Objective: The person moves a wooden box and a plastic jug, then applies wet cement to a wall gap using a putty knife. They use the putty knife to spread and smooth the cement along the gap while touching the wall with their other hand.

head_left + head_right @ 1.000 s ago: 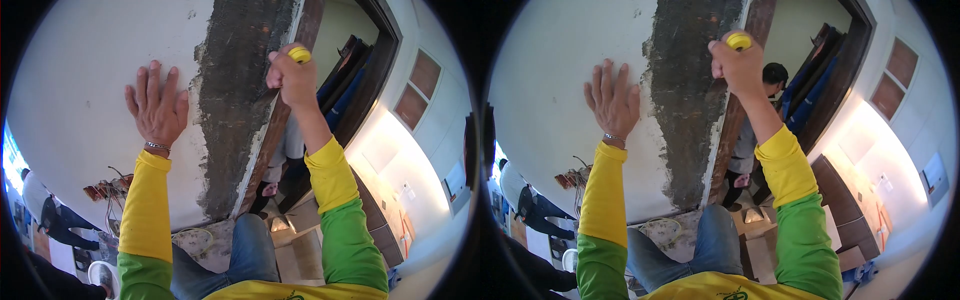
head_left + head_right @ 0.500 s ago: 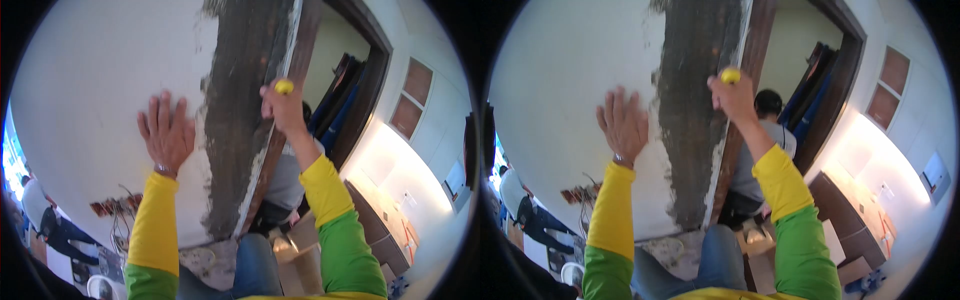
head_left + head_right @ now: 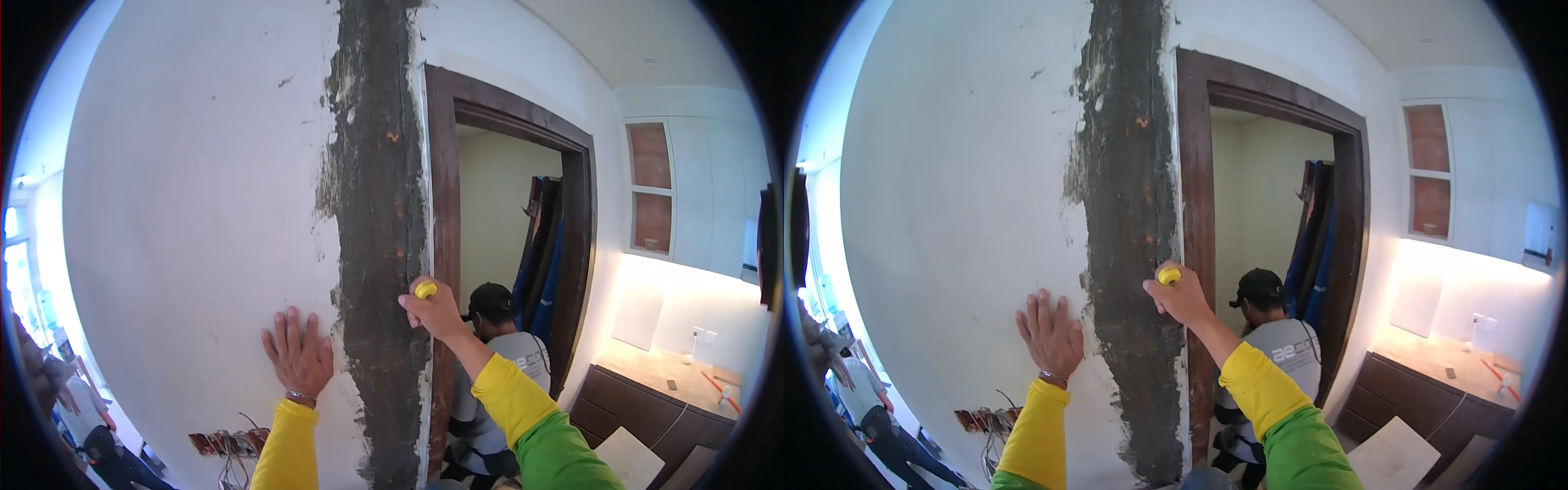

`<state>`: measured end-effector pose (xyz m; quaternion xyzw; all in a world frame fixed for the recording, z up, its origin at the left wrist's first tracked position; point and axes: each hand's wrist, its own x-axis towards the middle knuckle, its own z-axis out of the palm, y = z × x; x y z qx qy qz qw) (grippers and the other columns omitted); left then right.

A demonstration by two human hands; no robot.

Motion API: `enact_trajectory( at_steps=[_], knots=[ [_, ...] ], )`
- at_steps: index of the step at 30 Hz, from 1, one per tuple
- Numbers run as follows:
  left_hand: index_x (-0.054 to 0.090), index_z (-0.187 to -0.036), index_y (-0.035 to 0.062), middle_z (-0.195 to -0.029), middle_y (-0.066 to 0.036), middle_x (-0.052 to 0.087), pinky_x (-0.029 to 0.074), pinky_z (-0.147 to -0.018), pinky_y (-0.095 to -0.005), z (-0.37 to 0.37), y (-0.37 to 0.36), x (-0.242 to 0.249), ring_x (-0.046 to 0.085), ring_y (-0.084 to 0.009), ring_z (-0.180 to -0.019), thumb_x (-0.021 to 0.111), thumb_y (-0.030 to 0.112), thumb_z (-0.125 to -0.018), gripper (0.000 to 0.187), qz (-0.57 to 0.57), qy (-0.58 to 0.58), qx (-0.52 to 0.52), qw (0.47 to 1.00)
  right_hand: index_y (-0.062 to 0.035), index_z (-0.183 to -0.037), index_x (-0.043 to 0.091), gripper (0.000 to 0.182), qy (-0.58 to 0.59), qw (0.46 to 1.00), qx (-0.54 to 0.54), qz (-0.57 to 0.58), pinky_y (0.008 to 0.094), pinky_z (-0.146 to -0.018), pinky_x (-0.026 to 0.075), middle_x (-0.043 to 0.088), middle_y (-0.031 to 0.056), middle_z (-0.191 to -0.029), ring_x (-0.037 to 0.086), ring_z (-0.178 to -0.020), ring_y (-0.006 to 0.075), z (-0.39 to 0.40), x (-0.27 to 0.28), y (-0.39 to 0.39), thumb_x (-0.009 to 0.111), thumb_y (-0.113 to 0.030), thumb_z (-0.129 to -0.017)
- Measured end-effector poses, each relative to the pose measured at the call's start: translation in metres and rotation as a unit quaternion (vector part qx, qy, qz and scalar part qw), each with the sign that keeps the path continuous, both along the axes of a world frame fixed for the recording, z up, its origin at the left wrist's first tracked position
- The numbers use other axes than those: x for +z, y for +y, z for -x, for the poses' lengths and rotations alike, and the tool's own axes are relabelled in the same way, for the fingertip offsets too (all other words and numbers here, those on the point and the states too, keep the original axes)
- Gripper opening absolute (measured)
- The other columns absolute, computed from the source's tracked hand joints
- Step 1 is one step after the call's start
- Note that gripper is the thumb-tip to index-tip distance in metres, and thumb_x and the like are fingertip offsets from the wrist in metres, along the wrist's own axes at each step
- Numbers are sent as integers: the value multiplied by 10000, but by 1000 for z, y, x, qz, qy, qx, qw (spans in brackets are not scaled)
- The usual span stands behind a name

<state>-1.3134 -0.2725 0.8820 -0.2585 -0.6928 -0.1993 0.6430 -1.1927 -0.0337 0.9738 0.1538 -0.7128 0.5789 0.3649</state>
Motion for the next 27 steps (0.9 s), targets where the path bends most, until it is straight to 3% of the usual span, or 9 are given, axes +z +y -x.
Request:
enact_trajectory(
  at_steps=[5,7,10,27],
  knots=[
    [630,-1283,85,-1495,-198,432,147,-1167,-610,-2,0,1,323,-408,-1426,542,361,-914,469,2,13,1,1000,-67,-864,516,187,11,1000,6,7,262,-484,434,560,24,-630,549,-519,108,-8,-7,2,702,-70,-879],
    [631,-1284,119,-1492,-176,440,154,-1166,-611,-3,1,1,328,-388,-1425,550,368,-920,448,-1,3,11,1000,-78,-857,551,188,9,1000,-5,11,247,-515,441,574,-4,-654,549,-543,73,-13,-10,3,727,-139,-874],
    [628,-1281,80,-1488,-208,438,147,-1164,-617,-6,1,2,321,-414,-1426,546,357,-915,466,4,-6,3,1000,-86,-859,555,191,23,1000,11,8,249,-524,436,577,-10,-669,544,-562,67,-14,-18,8,736,-142,-872],
    [611,-1300,84,-1496,-210,421,134,-1164,-626,-9,3,3,305,-418,-1429,599,427,-893,533,7,-17,5,1000,-83,-848,553,199,45,998,31,8,241,-528,435,574,-12,-674,539,-585,57,-23,-30,15,751,-102,-854]
  ],
)
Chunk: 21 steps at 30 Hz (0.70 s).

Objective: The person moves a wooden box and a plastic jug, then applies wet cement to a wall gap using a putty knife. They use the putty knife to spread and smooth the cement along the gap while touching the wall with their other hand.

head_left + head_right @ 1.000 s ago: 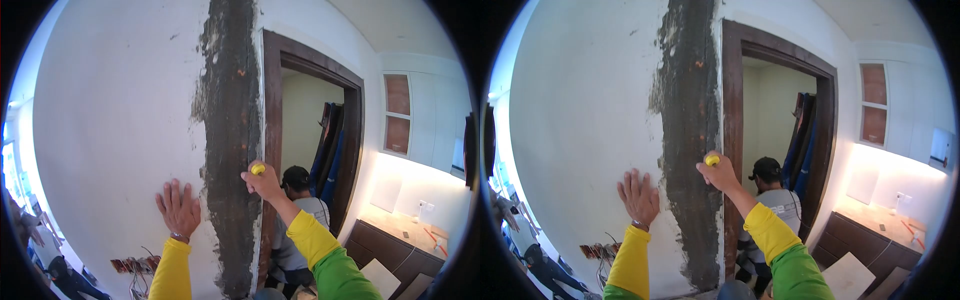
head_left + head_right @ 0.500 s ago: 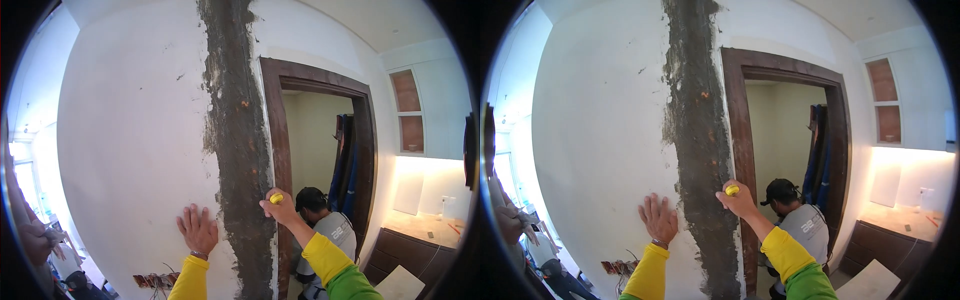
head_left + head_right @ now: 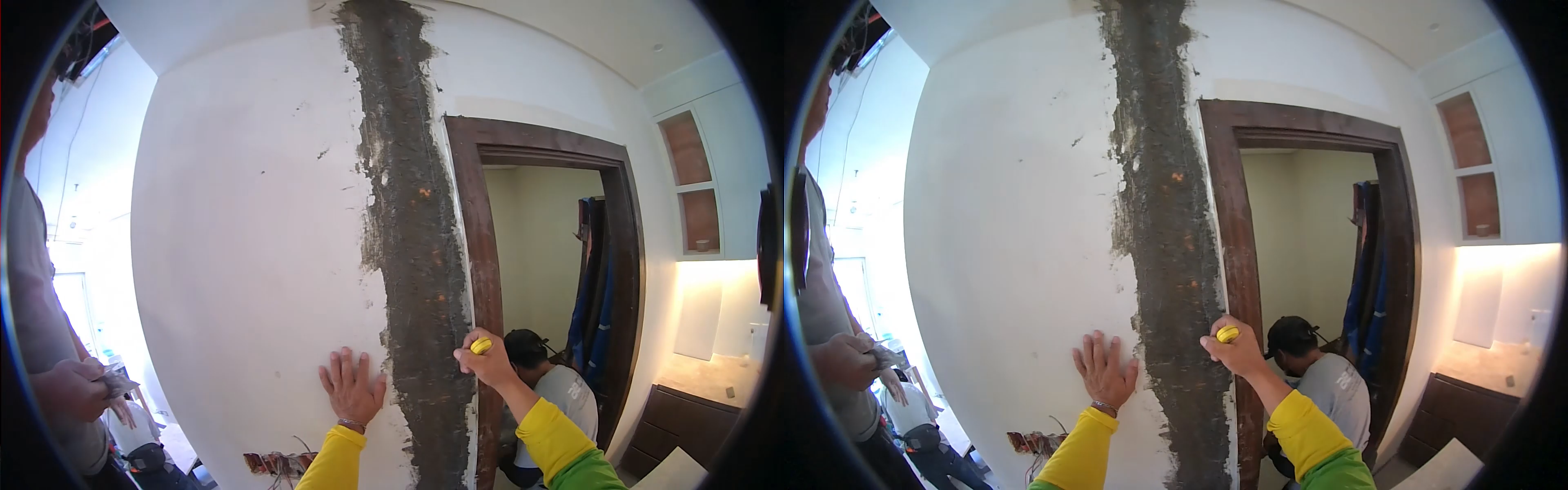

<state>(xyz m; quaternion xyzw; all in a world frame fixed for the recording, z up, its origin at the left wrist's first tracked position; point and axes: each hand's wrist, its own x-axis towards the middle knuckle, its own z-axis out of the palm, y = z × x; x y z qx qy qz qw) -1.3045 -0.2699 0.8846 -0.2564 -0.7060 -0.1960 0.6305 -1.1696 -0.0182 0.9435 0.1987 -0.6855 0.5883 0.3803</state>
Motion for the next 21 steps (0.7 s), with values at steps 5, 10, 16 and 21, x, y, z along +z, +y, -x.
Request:
enact_trajectory(
  at_steps=[5,10,16,21],
  knots=[
    [609,-1293,92,-1480,-205,427,148,-1150,-630,3,-1,-1,315,-417,-1418,594,484,-900,555,13,20,41,999,-77,-838,547,205,9,1000,20,6,242,-532,436,571,-7,-674,537,-582,60,-3,0,-1,751,-94,-849],
    [600,-1307,100,-1494,-209,404,147,-1150,-625,1,-1,1,308,-413,-1418,584,496,-910,560,16,5,25,1000,-73,-831,545,212,22,1000,20,8,243,-539,440,576,1,-683,544,-589,62,-6,-3,0,754,-102,-840],
    [590,-1320,92,-1502,-208,400,140,-1159,-612,0,-1,0,296,-405,-1429,582,488,-913,568,27,5,40,999,-76,-830,545,200,26,1000,6,-10,241,-548,444,580,-1,-691,543,-601,59,-10,-9,2,743,-97,-844],
    [589,-1320,122,-1486,-192,422,168,-1144,-618,1,0,0,328,-399,-1410,554,496,-930,542,22,13,45,999,-51,-847,516,205,32,999,-9,-30,266,-568,482,582,36,-715,598,-606,108,-12,-9,3,721,-51,-842]
  ],
)
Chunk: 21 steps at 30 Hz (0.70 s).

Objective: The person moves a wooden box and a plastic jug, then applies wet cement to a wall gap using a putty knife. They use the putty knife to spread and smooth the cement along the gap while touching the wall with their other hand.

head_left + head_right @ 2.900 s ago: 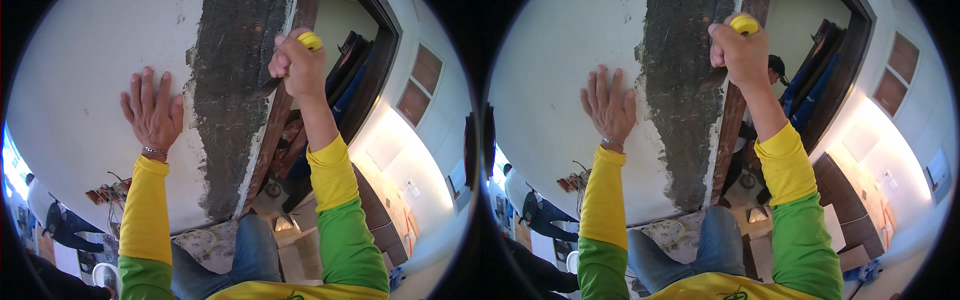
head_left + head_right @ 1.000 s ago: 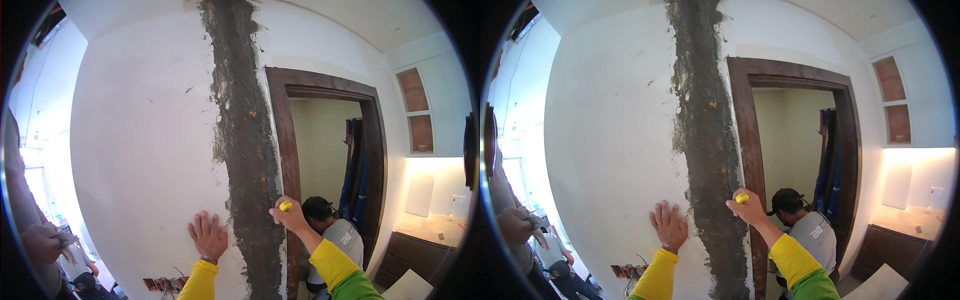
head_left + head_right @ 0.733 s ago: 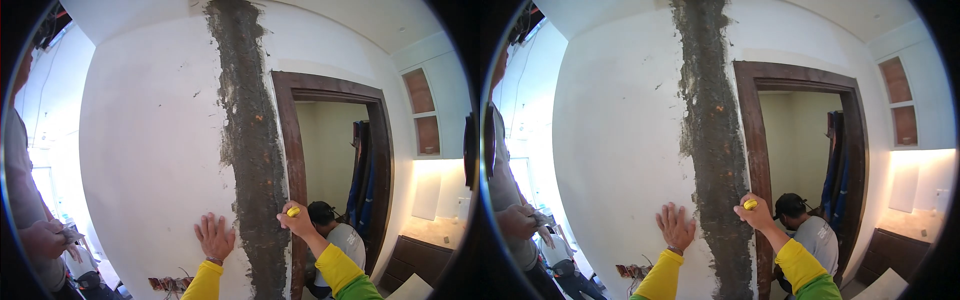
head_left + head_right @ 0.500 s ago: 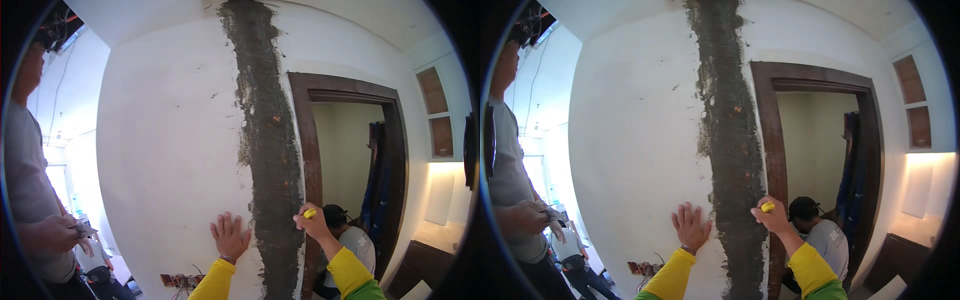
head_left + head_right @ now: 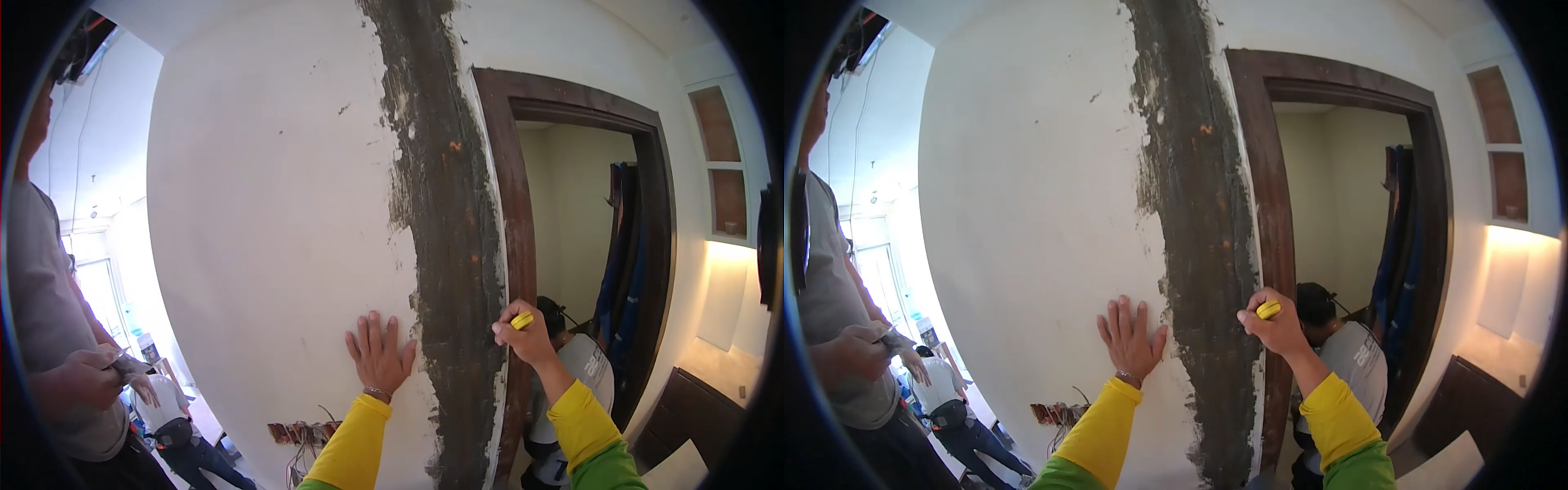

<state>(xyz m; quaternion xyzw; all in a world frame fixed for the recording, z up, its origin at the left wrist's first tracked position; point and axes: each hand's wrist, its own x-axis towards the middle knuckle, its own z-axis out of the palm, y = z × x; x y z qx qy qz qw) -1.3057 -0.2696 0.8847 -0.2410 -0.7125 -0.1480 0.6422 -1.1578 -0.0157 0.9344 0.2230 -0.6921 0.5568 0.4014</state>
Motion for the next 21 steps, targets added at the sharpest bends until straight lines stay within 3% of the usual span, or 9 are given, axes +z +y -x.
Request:
enact_trajectory(
  at_steps=[5,16,18,21],
  knots=[
    [582,-1325,72,-1507,-217,399,136,-1165,-614,1,1,0,300,-421,-1432,586,460,-917,563,0,0,-3,1000,-51,-851,520,210,4,1000,-4,5,260,-581,481,586,34,-724,595,-620,103,1,-2,0,728,-80,-845],
    [570,-1344,63,-1521,-223,385,124,-1170,-611,3,1,1,275,-429,-1450,592,466,-914,589,0,1,-13,1000,-59,-837,534,186,30,999,-33,-27,243,-597,478,607,21,-732,593,-642,79,-1,-14,3,720,-73,-843],
    [569,-1345,63,-1522,-223,384,120,-1172,-611,3,1,1,273,-429,-1451,589,471,-915,594,1,1,-14,1000,-77,-817,568,198,39,999,-30,-13,246,-598,414,573,-17,-741,505,-660,51,-3,-16,0,757,-133,-829],
    [568,-1347,61,-1524,-222,380,115,-1173,-610,2,1,1,267,-428,-1455,585,481,-914,603,2,-3,-13,1000,-77,-813,573,197,45,998,-29,-19,247,-603,414,585,-11,-753,511,-671,54,-6,-19,0,762,-133,-823]
  ],
)
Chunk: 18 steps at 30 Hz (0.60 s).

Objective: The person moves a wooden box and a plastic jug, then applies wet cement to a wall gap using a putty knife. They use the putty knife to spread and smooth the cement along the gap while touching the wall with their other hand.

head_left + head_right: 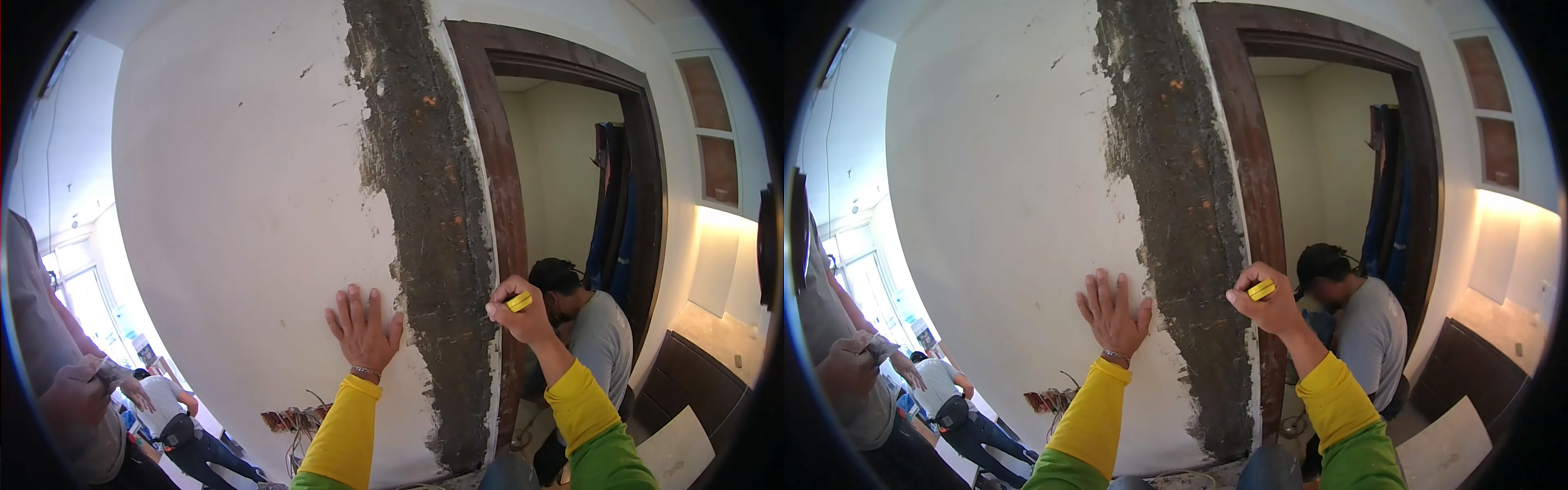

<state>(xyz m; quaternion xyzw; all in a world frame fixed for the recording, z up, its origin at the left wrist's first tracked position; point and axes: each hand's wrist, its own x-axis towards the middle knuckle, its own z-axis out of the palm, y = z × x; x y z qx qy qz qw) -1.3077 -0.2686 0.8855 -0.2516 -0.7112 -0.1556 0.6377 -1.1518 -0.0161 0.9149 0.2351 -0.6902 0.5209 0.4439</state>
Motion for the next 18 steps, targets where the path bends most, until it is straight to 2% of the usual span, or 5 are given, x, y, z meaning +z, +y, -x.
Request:
enact_trajectory(
  at_steps=[4,6,18],
  knots=[
    [563,-1352,62,-1530,-222,372,108,-1175,-610,-1,1,0,261,-427,-1458,595,483,-911,611,1,-6,-2,1000,-76,-816,581,187,14,1000,-8,-4,247,-611,424,595,-6,-760,519,-674,58,-5,-2,-2,763,-120,-820],
    [561,-1354,62,-1532,-222,369,106,-1176,-609,-2,1,1,260,-427,-1458,600,482,-910,613,2,-6,-1,1000,-61,-851,564,174,13,999,-27,-32,249,-649,463,635,25,-793,571,-710,71,-9,-2,-2,735,-85,-836],
    [554,-1357,53,-1539,-227,358,104,-1175,-610,0,2,-1,251,-434,-1462,610,469,-910,614,5,-1,1,1000,-58,-823,599,177,33,999,-1,-34,262,-645,473,640,28,-782,574,-695,85,-11,-18,-2,770,-104,-814]
  ],
)
